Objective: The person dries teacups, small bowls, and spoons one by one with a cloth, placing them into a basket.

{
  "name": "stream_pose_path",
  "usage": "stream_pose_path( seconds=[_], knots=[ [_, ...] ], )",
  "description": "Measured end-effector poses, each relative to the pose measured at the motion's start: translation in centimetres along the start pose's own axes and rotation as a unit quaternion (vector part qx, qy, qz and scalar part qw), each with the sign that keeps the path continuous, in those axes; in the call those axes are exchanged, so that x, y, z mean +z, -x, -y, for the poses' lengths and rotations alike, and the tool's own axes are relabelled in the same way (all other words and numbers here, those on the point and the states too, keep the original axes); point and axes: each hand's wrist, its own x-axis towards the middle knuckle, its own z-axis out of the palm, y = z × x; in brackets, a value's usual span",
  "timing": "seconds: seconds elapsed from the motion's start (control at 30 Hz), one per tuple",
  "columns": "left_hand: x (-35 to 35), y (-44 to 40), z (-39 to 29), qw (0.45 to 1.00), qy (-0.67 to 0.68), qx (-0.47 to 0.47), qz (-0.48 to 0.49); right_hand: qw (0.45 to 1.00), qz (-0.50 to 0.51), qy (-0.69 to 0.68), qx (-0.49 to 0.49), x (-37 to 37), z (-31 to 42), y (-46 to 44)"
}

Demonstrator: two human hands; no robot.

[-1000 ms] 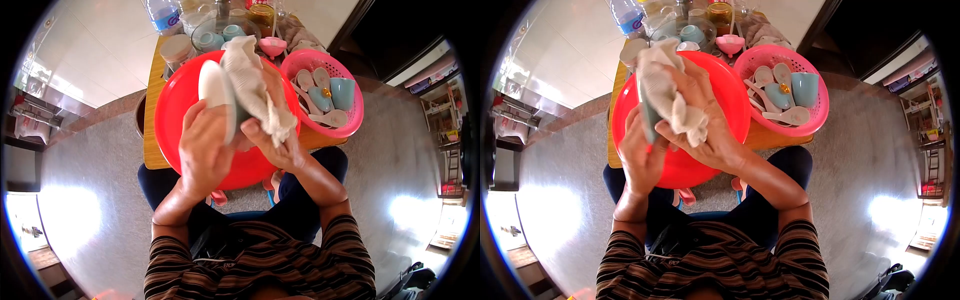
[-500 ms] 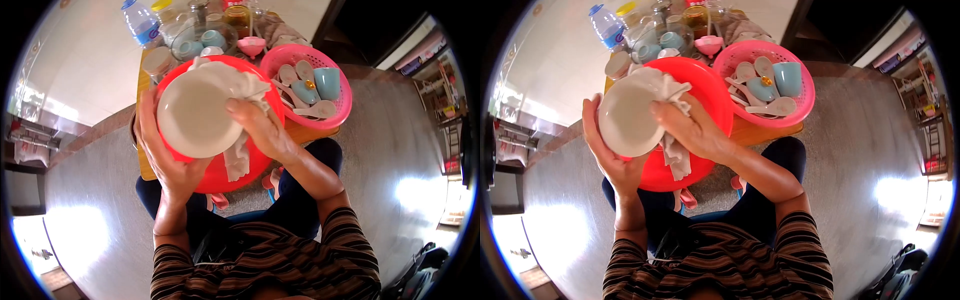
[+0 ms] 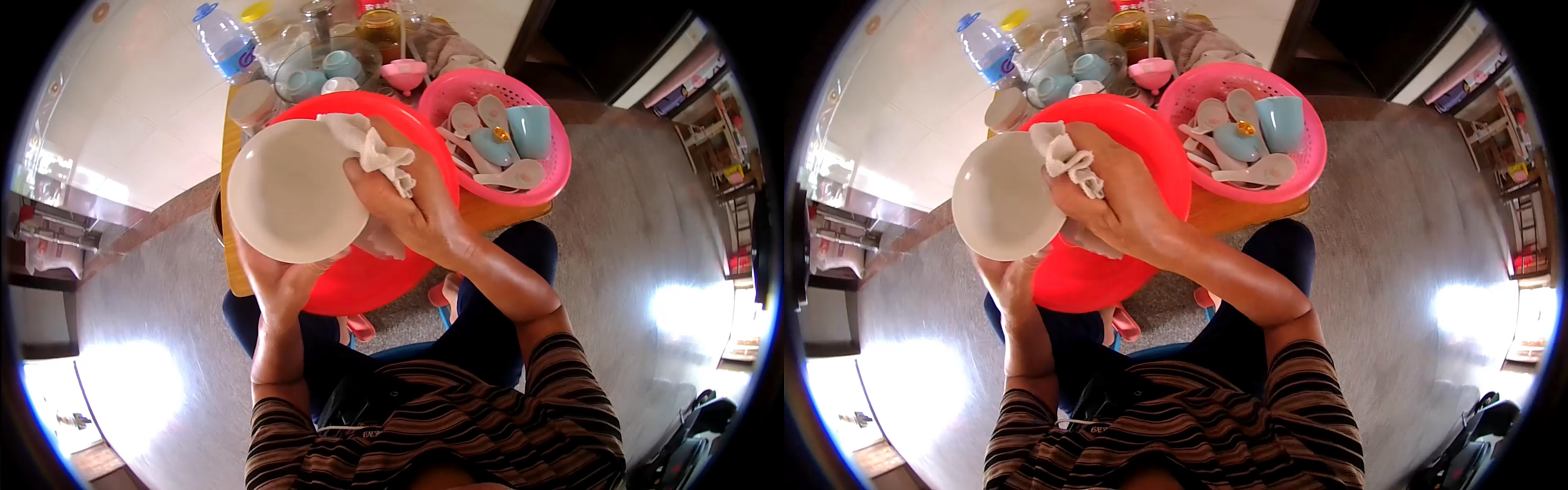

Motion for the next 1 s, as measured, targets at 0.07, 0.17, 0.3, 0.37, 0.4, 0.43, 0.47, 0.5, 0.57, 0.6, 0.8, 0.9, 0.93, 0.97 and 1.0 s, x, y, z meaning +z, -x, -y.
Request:
stream_pose_path(
  seconds=[0.07, 0.17, 0.3, 0.37, 0.4, 0.43, 0.47, 0.5, 0.57, 0.6, 0.8, 0.9, 0.93, 0.97, 1.0],
  knots=[
    [-1.1, 0.5, 1.4, 0.998, 0.018, -0.052, 0.015, 0.998, -0.004, 0.049, -0.038, 0.0, -0.4, -0.1],
    [-1.2, 0.0, 1.2, 0.988, 0.083, -0.122, 0.035, 0.998, 0.03, 0.061, -0.011, -0.3, 0.5, -0.4],
    [-0.4, -0.9, -0.2, 0.995, 0.081, -0.037, 0.043, 0.982, -0.048, 0.148, -0.111, -1.0, 0.5, -1.0],
    [-0.2, -1.2, -0.5, 0.991, 0.102, -0.065, 0.051, 0.973, -0.088, 0.163, -0.134, -1.5, 2.2, -0.7],
    [0.0, -1.4, -0.7, 0.995, 0.002, -0.027, 0.101, 0.976, -0.007, 0.202, -0.074, -2.0, 2.9, -0.6],
    [0.2, -1.4, -0.8, 0.984, -0.098, 0.012, 0.147, 0.959, 0.05, 0.272, -0.066, -1.9, 2.7, -0.5],
    [0.4, -1.5, -1.1, 0.985, -0.078, -0.03, 0.152, 0.933, 0.107, 0.338, -0.065, -1.9, 2.6, -0.5],
    [0.4, -1.5, -1.0, 0.985, -0.078, -0.03, 0.154, 0.933, 0.106, 0.338, -0.065, -1.6, 1.9, -0.4],
    [0.2, -1.6, -0.7, 0.986, -0.083, -0.005, 0.146, 0.931, 0.143, 0.302, -0.144, -1.4, 1.0, -0.1],
    [0.1, -1.7, -0.6, 0.986, -0.085, 0.008, 0.142, 0.937, 0.172, 0.277, -0.121, -1.4, 1.5, -0.1],
    [0.6, -1.7, -0.4, 0.977, -0.146, 0.051, 0.149, 0.853, 0.244, 0.454, -0.079, -2.3, 3.6, -0.3],
    [0.5, -1.8, -0.3, 0.972, -0.164, 0.062, 0.154, 0.857, 0.191, 0.471, -0.079, -1.2, 3.4, 0.1],
    [0.5, -1.8, -0.4, 0.971, -0.154, 0.07, 0.166, 0.858, 0.19, 0.471, -0.079, -1.2, 3.2, 0.2],
    [0.5, -1.8, -0.4, 0.97, -0.145, 0.078, 0.178, 0.886, 0.199, 0.414, -0.066, -1.2, 2.8, 0.2],
    [0.5, -1.9, -0.4, 0.97, -0.145, 0.078, 0.178, 0.91, 0.207, 0.355, -0.052, -1.3, 2.4, 0.2]
  ],
)
